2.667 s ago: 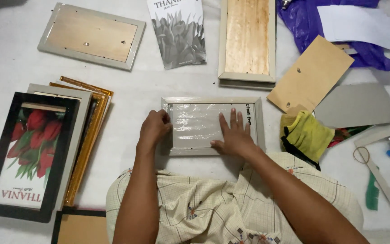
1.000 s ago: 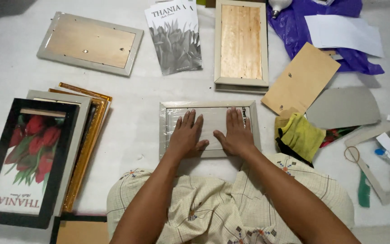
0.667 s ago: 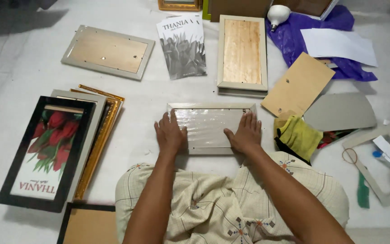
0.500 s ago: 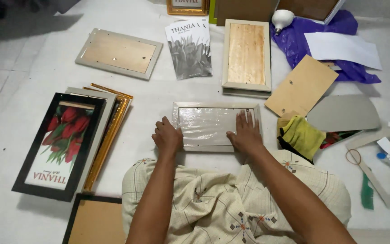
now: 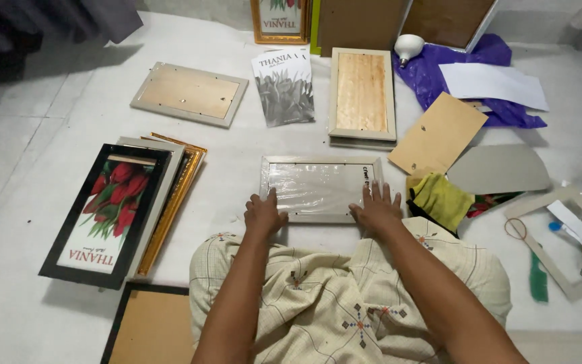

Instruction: Cleaning the glass of a picture frame and assembling it with a backing board.

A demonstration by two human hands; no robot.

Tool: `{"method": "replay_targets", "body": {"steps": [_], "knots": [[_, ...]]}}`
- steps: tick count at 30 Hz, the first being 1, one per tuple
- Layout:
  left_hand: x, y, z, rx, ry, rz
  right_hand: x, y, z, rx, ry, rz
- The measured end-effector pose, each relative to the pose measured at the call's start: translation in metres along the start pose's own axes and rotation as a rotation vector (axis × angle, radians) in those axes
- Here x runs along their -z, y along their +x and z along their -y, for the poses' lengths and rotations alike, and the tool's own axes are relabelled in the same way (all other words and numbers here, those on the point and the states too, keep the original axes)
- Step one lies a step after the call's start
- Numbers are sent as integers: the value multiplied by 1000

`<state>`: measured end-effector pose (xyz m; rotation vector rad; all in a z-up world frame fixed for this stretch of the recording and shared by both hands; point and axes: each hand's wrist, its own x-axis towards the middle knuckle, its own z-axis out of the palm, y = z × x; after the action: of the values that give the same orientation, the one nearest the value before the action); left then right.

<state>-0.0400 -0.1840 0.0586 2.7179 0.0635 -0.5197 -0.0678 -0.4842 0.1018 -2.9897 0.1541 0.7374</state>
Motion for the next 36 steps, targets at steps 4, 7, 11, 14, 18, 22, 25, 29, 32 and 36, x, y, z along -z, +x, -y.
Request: {"method": "replay_targets", "body": {"steps": [4,7,11,14,18,22,25,29,32,36], "knots": [[1,-8,-5,10,43,33,9,-6,-4,-42,100,5],[-3,-8,-4,0,62,16,-12,14,-14,-76,73,42],[-3,-9,-6,4,38,0,24,-29,7,-61,144,13],[12,-19,-16,-4,12,12,14,-13,3,-58,148,24],[9,-14,-19,-22,46,-14,16,-3,2,-42,258,-78],[13,-20,-28,-61,53,-90,7,10,5,23,177,-108],[-1,-5,-24,-107,68,-142,25,0,24,65,146,-77],[-18,10,-20,-132,97,-159,14,14,24,74,92,-29],[-29,23,-16,-164,112,-221,7,25,23,47,99,-29],[-45,39,-9,-193,137,-313,0,43,18,-41,142,-96]]}}
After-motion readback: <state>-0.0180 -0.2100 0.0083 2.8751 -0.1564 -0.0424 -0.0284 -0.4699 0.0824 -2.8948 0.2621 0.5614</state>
